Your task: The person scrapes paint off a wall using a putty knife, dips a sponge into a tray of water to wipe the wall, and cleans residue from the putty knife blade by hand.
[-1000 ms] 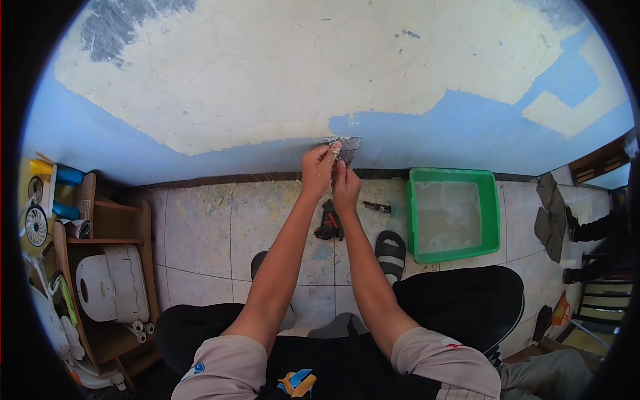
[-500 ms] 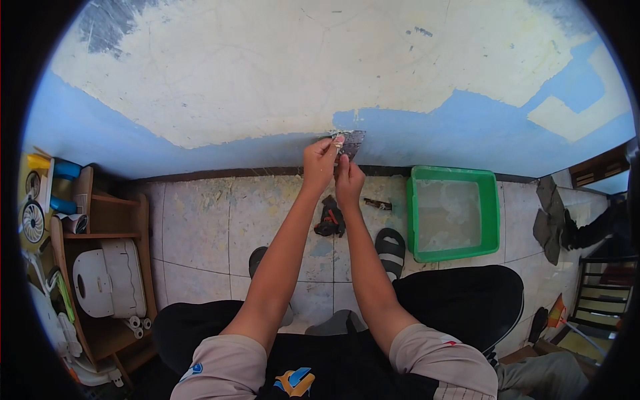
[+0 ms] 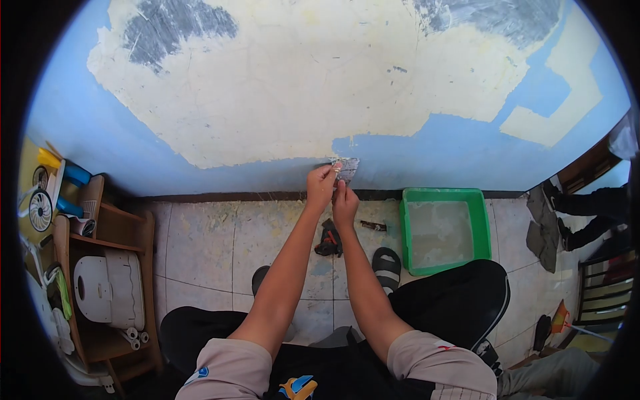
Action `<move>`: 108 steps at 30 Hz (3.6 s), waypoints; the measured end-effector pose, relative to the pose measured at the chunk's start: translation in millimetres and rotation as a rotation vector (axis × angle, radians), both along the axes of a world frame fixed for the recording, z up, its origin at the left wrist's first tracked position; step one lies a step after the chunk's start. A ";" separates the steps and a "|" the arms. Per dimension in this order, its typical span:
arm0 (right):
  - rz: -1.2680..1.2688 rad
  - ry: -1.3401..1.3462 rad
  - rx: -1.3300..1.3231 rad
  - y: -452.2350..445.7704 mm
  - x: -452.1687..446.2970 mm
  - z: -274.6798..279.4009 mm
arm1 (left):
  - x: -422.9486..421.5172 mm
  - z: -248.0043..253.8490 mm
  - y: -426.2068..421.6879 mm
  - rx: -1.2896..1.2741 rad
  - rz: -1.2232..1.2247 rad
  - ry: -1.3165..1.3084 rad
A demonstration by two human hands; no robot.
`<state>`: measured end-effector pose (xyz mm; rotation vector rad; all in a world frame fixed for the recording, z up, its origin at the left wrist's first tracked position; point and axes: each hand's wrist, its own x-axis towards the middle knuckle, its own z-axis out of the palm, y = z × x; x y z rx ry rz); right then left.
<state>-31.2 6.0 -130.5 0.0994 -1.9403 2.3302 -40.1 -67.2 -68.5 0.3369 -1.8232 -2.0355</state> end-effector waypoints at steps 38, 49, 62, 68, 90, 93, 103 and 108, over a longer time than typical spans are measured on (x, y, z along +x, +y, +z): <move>-0.076 0.109 0.053 -6.3 -4.1 12.3 | -4.0 3.1 -4.3 -0.142 0.008 0.041; -0.030 -0.076 -0.016 0.0 22.9 19.6 | 7.2 -5.5 0.8 -0.171 0.064 0.001; -0.058 0.022 0.003 -8.5 4.8 6.9 | -1.9 -3.5 -2.0 -0.069 0.024 0.004; -0.028 -0.060 -0.052 -8.8 15.2 27.2 | 5.2 19.8 2.7 -0.022 0.047 -0.054; -0.096 0.021 0.071 -5.3 5.0 22.2 | 4.7 31.7 10.9 -0.025 0.087 -0.054; -0.077 0.034 0.060 -1.8 2.1 48.9 | -1.3 40.4 10.8 0.050 0.082 0.031; -0.099 0.075 0.136 3.5 7.2 48.3 | 1.7 45.7 12.5 0.112 0.093 0.021; -0.098 0.012 0.141 5.5 12.7 33.2 | 4.7 12.9 10.9 0.038 0.071 -0.074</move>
